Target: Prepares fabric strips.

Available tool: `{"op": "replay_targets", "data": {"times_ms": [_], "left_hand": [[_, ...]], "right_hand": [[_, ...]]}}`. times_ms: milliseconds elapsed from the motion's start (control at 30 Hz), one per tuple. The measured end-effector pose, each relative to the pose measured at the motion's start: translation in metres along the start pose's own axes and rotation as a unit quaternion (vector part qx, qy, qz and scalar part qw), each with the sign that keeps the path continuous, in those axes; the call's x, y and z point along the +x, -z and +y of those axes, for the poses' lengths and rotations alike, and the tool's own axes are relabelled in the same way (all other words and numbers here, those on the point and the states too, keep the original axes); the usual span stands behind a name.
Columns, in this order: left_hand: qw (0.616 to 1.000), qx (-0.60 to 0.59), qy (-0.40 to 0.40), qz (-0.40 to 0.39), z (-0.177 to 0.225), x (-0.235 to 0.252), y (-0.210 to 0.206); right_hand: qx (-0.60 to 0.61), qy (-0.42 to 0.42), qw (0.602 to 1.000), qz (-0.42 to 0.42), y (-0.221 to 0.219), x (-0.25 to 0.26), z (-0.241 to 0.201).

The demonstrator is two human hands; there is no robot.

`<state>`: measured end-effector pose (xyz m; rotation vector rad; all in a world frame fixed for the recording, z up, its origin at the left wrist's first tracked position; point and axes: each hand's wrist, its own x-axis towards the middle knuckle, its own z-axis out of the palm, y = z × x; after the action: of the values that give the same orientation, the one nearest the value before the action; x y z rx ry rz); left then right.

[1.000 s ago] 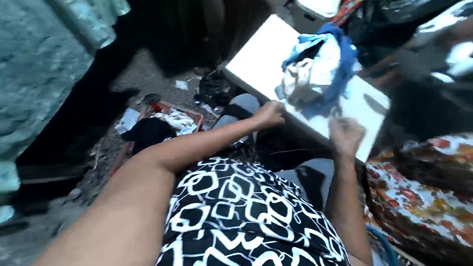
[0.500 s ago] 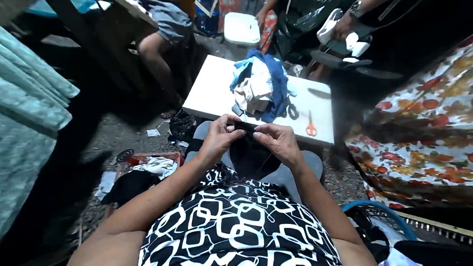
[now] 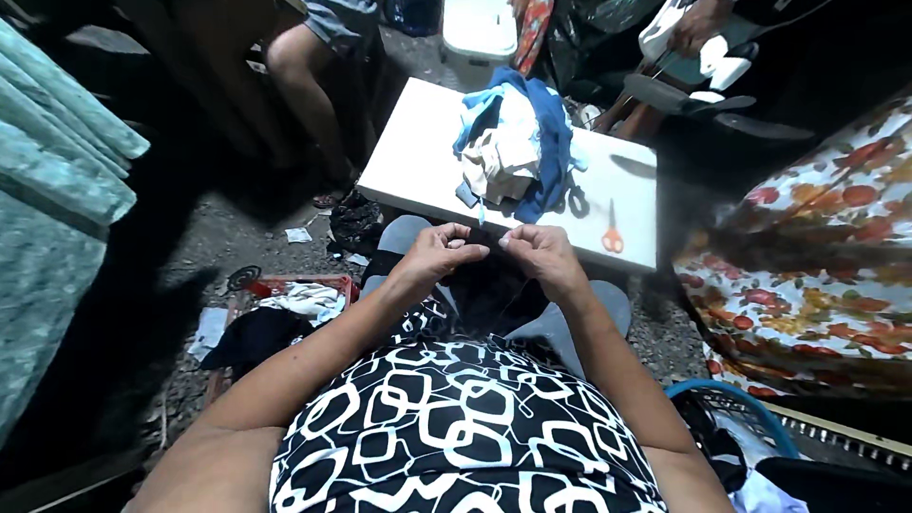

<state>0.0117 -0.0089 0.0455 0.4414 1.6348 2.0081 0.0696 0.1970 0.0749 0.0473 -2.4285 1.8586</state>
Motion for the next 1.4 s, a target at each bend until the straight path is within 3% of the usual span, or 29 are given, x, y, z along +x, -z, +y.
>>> {"op": "replay_targets", "data": {"times_ms": [300, 500, 600, 800, 967, 1067, 1167, 1233, 1267, 1333, 1400], "left_hand": [[0.999, -0.022, -0.003, 0.027, -0.020, 0.004, -0.001], [0.992, -0.023, 0.036, 0.119, -0.043, 0.014, 0.031], [0.990, 0.017, 0.002, 0.138, -0.052, 0.020, 0.047], [0.993, 0.104, -0.036, 0.034, -0.067, 0.041, 0.027], [0.984, 0.172, -0.047, -0.018, -0.065, 0.060, 0.024], [0.966, 0.257, -0.033, 0.025, -0.068, 0.066, 0.031], [0.856, 0.510, -0.042, 0.080, -0.061, 0.068, 0.048], [0.800, 0.582, -0.079, 0.122, -0.056, 0.073, 0.054], [0.792, 0.588, -0.094, 0.135, -0.053, 0.076, 0.053], [0.812, 0.563, -0.099, 0.116, -0.050, 0.085, 0.046], [0.856, 0.516, -0.034, 0.020, -0.051, 0.098, 0.029]], "right_hand": [[-0.016, -0.042, 0.999, -0.003, 0.002, 0.005, 0.018], [-0.125, -0.197, 0.972, 0.027, 0.018, 0.017, 0.101], [-0.138, -0.196, 0.970, 0.041, 0.038, 0.023, 0.111], [-0.035, -0.123, 0.987, -0.098, 0.009, 0.030, 0.083], [0.019, -0.102, 0.987, -0.121, 0.003, 0.037, 0.097], [-0.001, -0.117, 0.990, -0.081, 0.008, 0.040, 0.112], [-0.090, -0.146, 0.985, -0.011, 0.033, 0.041, 0.123], [-0.166, -0.138, 0.976, 0.026, 0.063, 0.039, 0.119], [-0.200, -0.133, 0.969, 0.050, 0.080, 0.037, 0.116], [-0.261, -0.133, 0.949, 0.112, 0.115, 0.031, 0.114], [-0.291, -0.146, 0.925, 0.195, 0.144, 0.023, 0.122]]}}
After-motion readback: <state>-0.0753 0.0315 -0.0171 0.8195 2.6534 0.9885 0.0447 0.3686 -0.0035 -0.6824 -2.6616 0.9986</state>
